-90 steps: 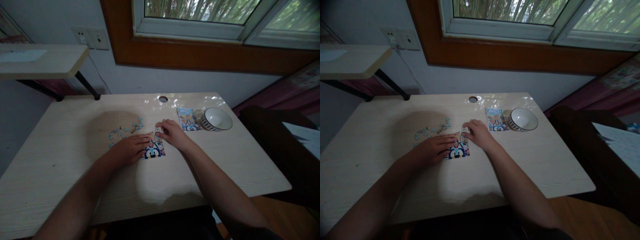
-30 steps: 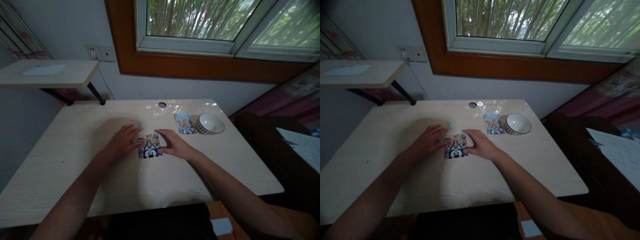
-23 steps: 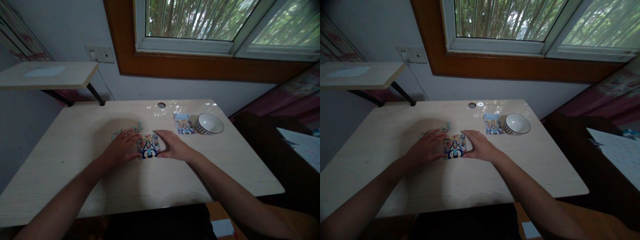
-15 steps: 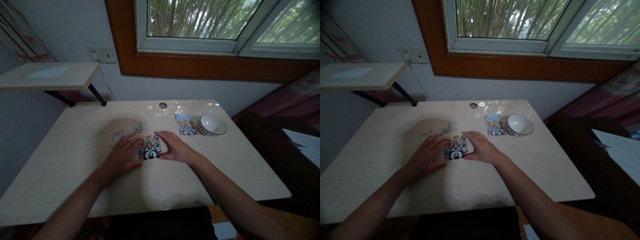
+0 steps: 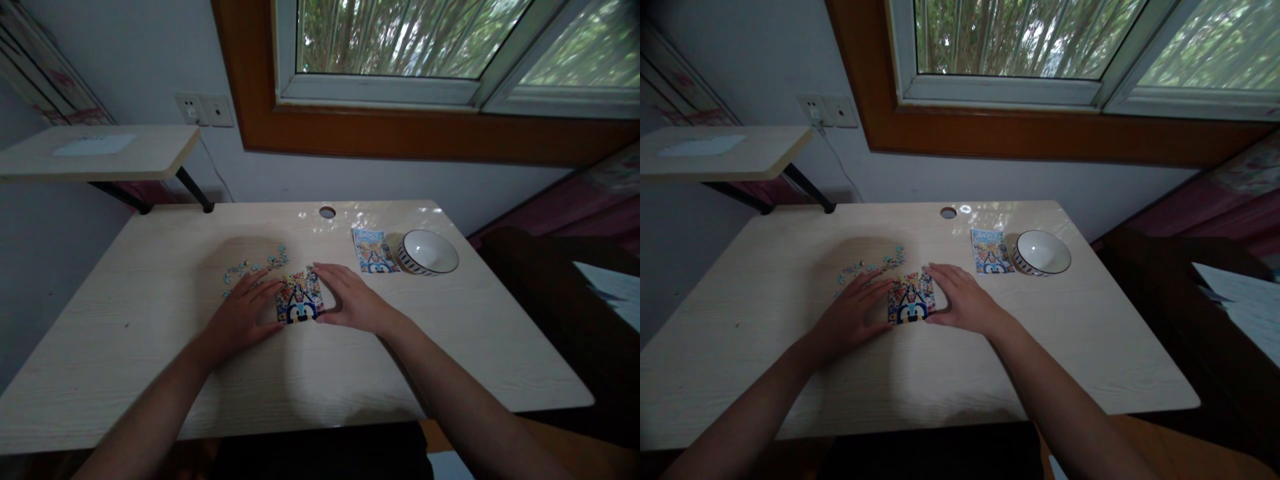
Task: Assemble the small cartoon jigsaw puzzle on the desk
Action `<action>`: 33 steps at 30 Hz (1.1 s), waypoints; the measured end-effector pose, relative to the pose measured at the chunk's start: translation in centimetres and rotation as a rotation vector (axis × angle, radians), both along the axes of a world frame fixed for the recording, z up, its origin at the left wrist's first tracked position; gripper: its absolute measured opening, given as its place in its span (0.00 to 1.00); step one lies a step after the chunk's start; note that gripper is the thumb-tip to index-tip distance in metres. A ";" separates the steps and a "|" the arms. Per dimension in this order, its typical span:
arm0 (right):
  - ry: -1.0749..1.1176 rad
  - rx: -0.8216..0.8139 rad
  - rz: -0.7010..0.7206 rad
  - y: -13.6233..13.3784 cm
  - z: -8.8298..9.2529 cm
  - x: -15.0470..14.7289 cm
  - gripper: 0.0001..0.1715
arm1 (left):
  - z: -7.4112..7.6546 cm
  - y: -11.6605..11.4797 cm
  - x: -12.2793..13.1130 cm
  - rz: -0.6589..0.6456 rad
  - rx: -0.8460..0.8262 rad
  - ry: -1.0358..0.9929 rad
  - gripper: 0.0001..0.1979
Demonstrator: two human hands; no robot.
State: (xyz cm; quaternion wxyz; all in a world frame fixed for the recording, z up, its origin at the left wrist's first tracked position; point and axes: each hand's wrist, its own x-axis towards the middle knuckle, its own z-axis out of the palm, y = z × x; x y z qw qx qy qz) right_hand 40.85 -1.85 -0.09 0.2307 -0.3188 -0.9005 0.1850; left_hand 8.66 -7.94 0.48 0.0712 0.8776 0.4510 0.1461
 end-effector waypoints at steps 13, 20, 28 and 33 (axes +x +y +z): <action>-0.041 0.000 0.004 0.0 0.0 -0.1 0.58 | 0.8 -0.1 0.4 0.007 -0.063 0.005 0.36; -0.054 0.023 0.009 0.0 -0.1 0.1 0.57 | 0.6 -0.2 0.3 0.007 -0.058 0.014 0.36; -0.076 0.084 0.030 0.1 -0.6 0.3 0.50 | 0.6 -0.1 0.3 -0.013 -0.032 0.015 0.37; -0.076 0.089 0.044 0.2 -0.7 0.4 0.49 | 0.8 -0.2 0.5 -0.041 0.003 0.044 0.32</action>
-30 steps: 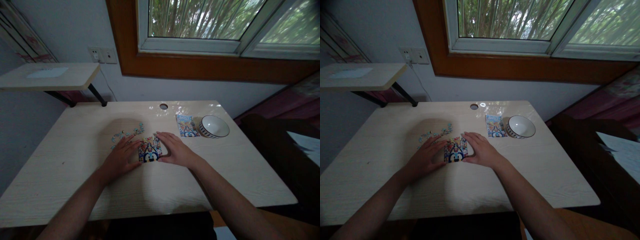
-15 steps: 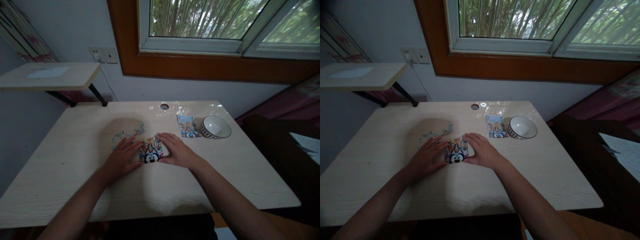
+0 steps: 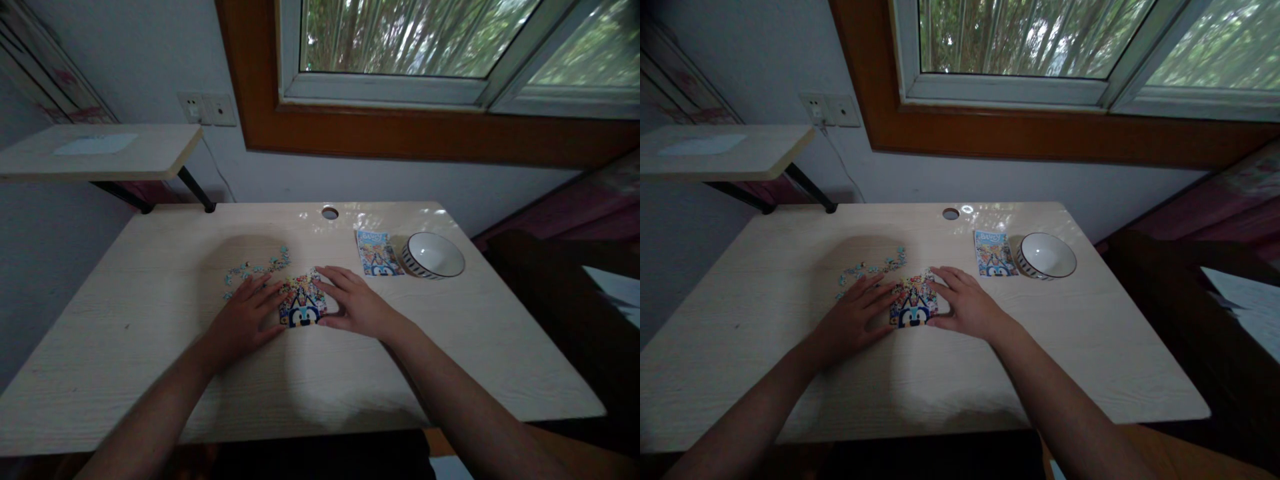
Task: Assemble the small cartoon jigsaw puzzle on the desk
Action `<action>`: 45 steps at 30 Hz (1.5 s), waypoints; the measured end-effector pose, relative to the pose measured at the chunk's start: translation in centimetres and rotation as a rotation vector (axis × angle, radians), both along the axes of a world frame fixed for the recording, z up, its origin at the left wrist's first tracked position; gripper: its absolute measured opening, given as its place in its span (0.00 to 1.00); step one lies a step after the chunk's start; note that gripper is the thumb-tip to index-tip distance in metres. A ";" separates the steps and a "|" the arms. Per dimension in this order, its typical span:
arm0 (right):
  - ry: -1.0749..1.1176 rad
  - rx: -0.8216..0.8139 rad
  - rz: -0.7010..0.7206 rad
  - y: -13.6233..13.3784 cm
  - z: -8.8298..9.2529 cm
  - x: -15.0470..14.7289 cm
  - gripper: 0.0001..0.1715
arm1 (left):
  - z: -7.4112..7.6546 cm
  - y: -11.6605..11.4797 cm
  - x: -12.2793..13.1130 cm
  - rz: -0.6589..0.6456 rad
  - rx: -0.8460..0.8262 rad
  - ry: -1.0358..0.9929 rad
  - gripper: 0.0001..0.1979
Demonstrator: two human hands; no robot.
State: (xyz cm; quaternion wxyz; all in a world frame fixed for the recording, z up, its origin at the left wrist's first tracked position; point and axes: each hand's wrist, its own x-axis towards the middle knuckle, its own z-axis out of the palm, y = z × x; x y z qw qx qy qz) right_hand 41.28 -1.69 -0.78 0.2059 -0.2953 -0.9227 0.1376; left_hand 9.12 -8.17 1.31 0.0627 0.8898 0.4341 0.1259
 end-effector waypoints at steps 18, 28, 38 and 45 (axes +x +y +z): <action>-0.007 0.002 0.022 -0.8 0.7 -0.3 0.41 | -0.5 -0.2 0.4 -0.176 -0.039 -0.027 0.23; 0.026 -0.003 0.047 -0.9 1.1 -0.5 0.36 | -0.1 -0.5 0.7 -0.229 0.001 -0.109 0.21; 0.064 -0.029 0.081 -0.3 0.6 -0.3 0.34 | -0.1 -0.4 0.6 -0.260 0.046 -0.147 0.22; 0.069 -0.020 0.092 -0.3 0.4 -0.1 0.33 | -0.5 0.9 -0.6 0.045 0.151 -0.157 0.18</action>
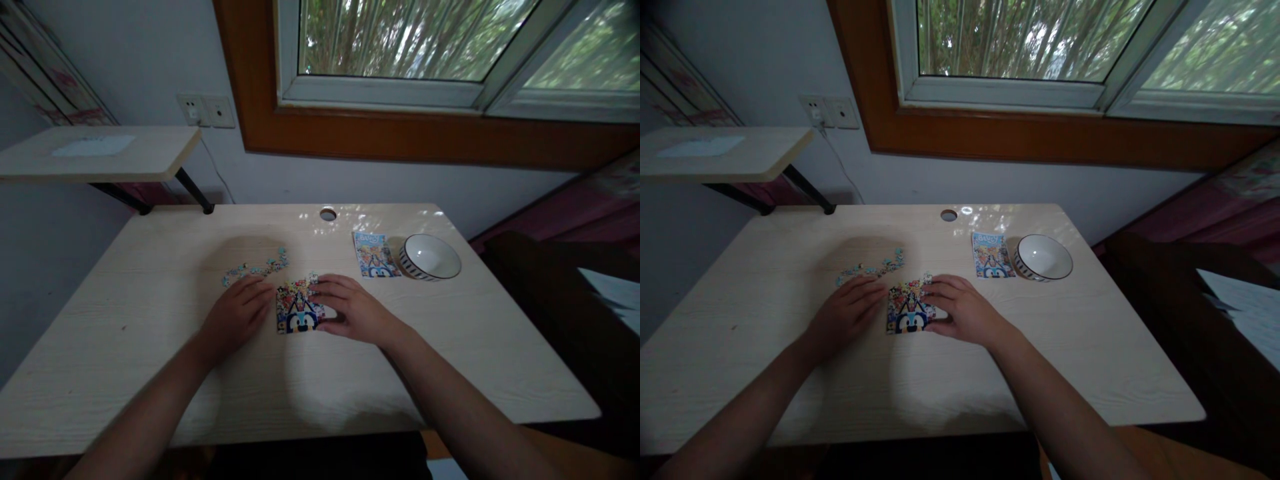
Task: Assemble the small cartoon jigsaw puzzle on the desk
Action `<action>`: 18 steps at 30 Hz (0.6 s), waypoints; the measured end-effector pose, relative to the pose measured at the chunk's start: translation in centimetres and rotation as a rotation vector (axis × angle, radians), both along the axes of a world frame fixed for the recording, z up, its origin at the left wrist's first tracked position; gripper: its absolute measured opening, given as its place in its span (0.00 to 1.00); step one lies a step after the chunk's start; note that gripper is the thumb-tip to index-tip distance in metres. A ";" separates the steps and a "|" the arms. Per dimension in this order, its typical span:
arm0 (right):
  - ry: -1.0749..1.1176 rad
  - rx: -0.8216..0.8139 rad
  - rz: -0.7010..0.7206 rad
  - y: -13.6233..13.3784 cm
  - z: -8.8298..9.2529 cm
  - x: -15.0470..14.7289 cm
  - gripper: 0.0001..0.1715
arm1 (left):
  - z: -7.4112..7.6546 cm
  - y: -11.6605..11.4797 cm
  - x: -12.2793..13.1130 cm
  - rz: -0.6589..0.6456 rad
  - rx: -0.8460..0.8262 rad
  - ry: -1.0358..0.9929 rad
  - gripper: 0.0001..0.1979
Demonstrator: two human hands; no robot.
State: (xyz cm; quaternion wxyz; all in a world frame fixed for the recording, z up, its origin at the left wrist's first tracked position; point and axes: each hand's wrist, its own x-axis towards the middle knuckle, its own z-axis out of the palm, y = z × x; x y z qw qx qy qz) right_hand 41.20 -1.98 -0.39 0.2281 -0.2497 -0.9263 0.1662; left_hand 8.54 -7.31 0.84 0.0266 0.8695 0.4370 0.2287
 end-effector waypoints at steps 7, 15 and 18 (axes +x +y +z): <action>0.035 -0.014 0.015 0.0 0.3 0.0 0.33 | 1.1 2.6 -0.6 0.151 -0.013 0.109 0.16; 0.087 -0.042 0.052 0.0 0.9 -0.2 0.32 | 1.7 6.5 1.3 0.186 -0.053 0.206 0.14; 0.098 -0.037 0.065 0.1 0.8 -0.1 0.32 | 1.5 7.4 1.9 0.166 -0.084 0.233 0.11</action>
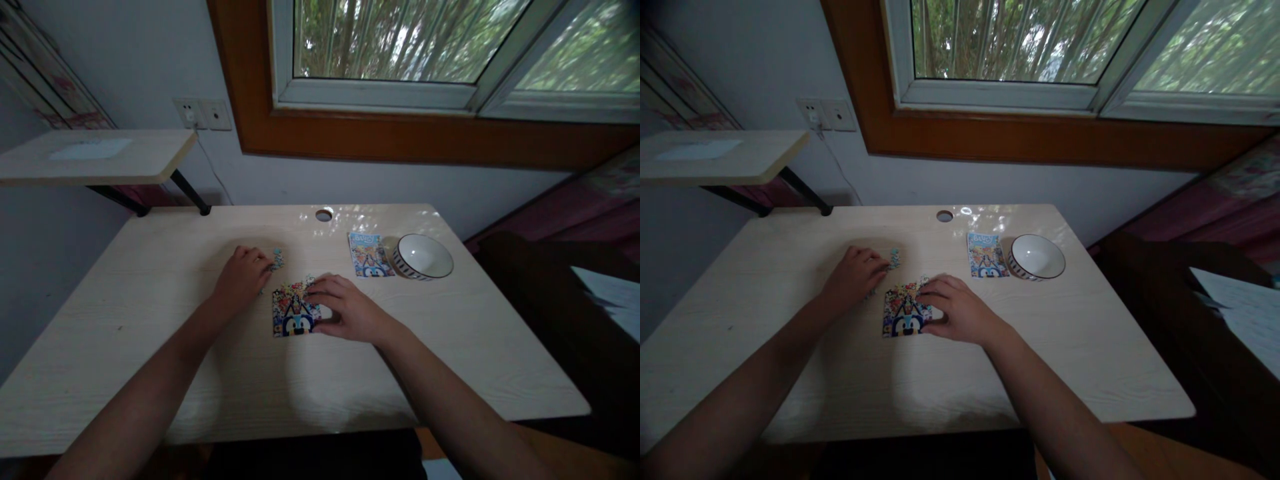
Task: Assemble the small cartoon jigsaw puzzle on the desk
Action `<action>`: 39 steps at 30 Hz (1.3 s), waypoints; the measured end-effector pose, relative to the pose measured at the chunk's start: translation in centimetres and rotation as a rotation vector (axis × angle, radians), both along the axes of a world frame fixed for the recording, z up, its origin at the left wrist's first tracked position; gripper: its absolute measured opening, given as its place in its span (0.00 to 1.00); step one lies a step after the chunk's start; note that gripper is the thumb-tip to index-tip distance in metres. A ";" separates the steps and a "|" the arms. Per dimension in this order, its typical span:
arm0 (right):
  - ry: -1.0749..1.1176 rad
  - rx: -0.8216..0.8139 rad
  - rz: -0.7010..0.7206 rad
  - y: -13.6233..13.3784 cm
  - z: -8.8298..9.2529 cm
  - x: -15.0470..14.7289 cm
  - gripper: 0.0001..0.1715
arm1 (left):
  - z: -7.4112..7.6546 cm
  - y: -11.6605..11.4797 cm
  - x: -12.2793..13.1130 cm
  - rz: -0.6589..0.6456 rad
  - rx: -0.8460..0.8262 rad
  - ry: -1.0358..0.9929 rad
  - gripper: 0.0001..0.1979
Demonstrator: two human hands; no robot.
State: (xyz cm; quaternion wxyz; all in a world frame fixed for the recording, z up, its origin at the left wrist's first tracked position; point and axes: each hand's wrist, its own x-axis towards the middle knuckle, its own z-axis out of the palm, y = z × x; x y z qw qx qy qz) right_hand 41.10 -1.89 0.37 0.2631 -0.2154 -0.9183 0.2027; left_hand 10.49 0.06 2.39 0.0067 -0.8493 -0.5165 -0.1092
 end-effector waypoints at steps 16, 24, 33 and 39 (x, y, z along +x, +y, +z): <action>-0.022 -0.028 -0.025 0.0 -0.1 0.0 0.34 | -1.5 -0.8 0.9 -0.050 0.050 -0.145 0.05; -0.017 -0.045 -0.018 0.1 0.0 0.1 0.34 | -1.5 -1.0 0.2 -0.051 0.132 -0.121 0.08; -0.023 -0.059 -0.014 0.2 0.0 0.0 0.33 | -2.2 -0.5 1.2 0.001 0.145 -0.097 0.12; -0.026 -0.079 -0.016 0.0 0.5 0.0 0.31 | -2.2 -0.9 1.3 -0.069 0.125 -0.115 0.15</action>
